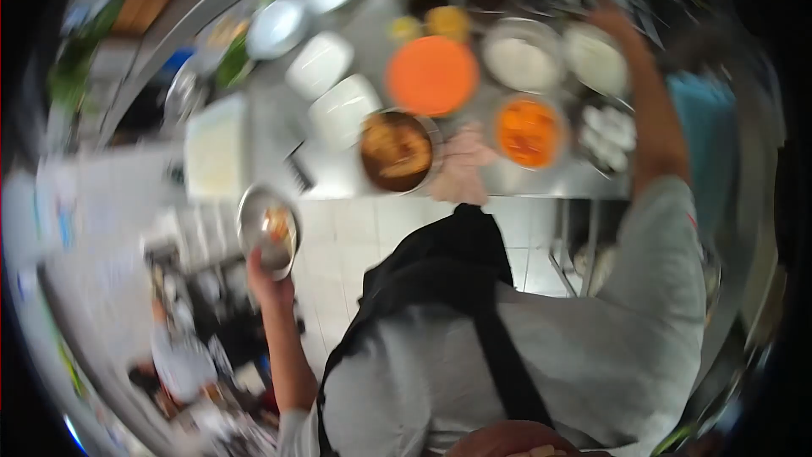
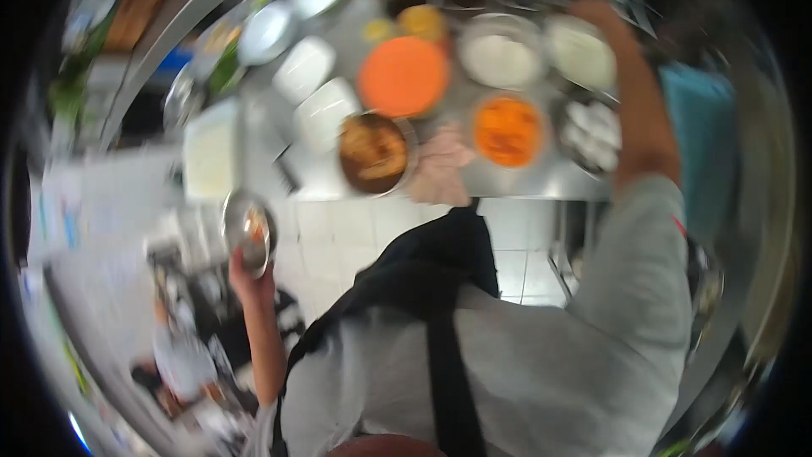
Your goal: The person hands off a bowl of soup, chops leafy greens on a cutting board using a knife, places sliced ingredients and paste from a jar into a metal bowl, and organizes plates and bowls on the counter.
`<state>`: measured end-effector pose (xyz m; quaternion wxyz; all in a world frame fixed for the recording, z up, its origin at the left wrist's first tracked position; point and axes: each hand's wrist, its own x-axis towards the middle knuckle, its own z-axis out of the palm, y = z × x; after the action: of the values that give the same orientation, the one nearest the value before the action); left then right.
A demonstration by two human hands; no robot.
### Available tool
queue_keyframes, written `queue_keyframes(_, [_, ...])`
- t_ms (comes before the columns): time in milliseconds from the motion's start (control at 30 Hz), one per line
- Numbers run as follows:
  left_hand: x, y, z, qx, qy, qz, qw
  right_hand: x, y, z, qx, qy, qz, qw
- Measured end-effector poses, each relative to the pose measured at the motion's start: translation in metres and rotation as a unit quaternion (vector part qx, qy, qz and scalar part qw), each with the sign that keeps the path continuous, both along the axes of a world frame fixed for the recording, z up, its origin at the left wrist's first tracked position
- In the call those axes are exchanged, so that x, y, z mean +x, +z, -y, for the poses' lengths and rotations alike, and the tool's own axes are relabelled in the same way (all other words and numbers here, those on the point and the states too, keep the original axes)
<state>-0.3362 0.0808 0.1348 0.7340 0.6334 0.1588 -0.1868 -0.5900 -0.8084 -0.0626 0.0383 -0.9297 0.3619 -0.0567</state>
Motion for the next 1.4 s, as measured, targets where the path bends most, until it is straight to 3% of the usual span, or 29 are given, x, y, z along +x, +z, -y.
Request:
queue_keyframes(33, [0.006, -0.002, -0.004, 0.028, 0.033, -0.001, 0.999, 0.009, 0.014, 0.002, 0.070, -0.006, -0.047, 0.996])
queue_keyframes(67, [0.017, -0.010, -0.016, 0.033, 0.045, 0.012, 0.998, 0.010, 0.034, -0.024, 0.107, 0.015, 0.029, 0.994])
queue_keyframes(133, [0.034, -0.015, -0.023, 0.050, 0.071, 0.009, 0.996, 0.011, -0.009, 0.031, 0.125, 0.049, 0.031, 0.990])
queue_keyframes(167, [0.048, -0.026, -0.034, 0.037, 0.043, 0.025, 0.998, 0.012, -0.029, 0.053, 0.196, 0.077, 0.077, 0.974])
queue_keyframes(200, [0.059, -0.034, -0.043, 0.022, 0.006, 0.037, 0.999, 0.020, -0.001, 0.031, 0.219, 0.040, -0.002, 0.975])
queue_keyframes(233, [0.069, -0.037, -0.045, 0.024, 0.019, 0.038, 0.999, 0.021, 0.008, 0.016, 0.132, 0.030, 0.008, 0.991])
queue_keyframes(333, [0.101, -0.055, -0.035, 0.068, 0.061, 0.013, 0.996, 0.015, -0.008, 0.037, 0.043, 0.026, -0.015, 0.999])
queue_keyframes(467, [0.132, -0.078, -0.025, 0.058, 0.070, -0.025, 0.996, 0.003, 0.020, 0.033, 0.108, -0.068, 0.029, 0.991])
queue_keyframes(667, [0.205, -0.143, -0.021, -0.026, 0.072, -0.146, 0.986, -0.037, 0.100, -0.015, 0.074, -0.063, 0.121, 0.988])
queue_keyframes(733, [0.231, -0.167, -0.019, 0.027, 0.037, -0.126, 0.991, -0.046, 0.144, -0.058, 0.066, -0.062, 0.148, 0.985])
queue_keyframes(833, [0.267, -0.191, -0.035, -0.032, -0.017, -0.121, 0.992, -0.035, 0.224, -0.184, 0.072, -0.069, 0.179, 0.979])
queue_keyframes(933, [0.263, -0.163, -0.040, -0.031, -0.007, -0.155, 0.987, 0.027, 0.294, -0.379, 0.182, -0.090, 0.230, 0.952])
queue_keyframes(1000, [0.255, -0.163, -0.071, 0.065, -0.115, -0.156, 0.979, 0.058, 0.312, -0.478, 0.263, -0.092, 0.266, 0.923])
queue_keyframes(1100, [0.233, -0.135, -0.080, 0.073, -0.359, -0.066, 0.928, 0.095, 0.307, -0.591, 0.242, -0.115, 0.264, 0.927])
queue_keyframes(1233, [0.238, -0.132, -0.013, -0.004, -0.538, -0.003, 0.843, 0.115, 0.285, -0.694, 0.250, -0.197, 0.249, 0.915])
queue_keyframes(1300, [0.241, -0.121, 0.048, 0.001, -0.606, 0.101, 0.789, 0.117, 0.292, -0.733, 0.233, -0.241, 0.205, 0.919])
queue_keyframes(1367, [0.243, -0.132, 0.112, 0.059, -0.623, 0.373, 0.685, 0.107, 0.289, -0.762, 0.213, -0.280, 0.163, 0.922])
queue_keyframes(1400, [0.243, -0.127, 0.141, 0.105, -0.634, 0.434, 0.632, 0.102, 0.288, -0.774, 0.212, -0.286, 0.165, 0.920])
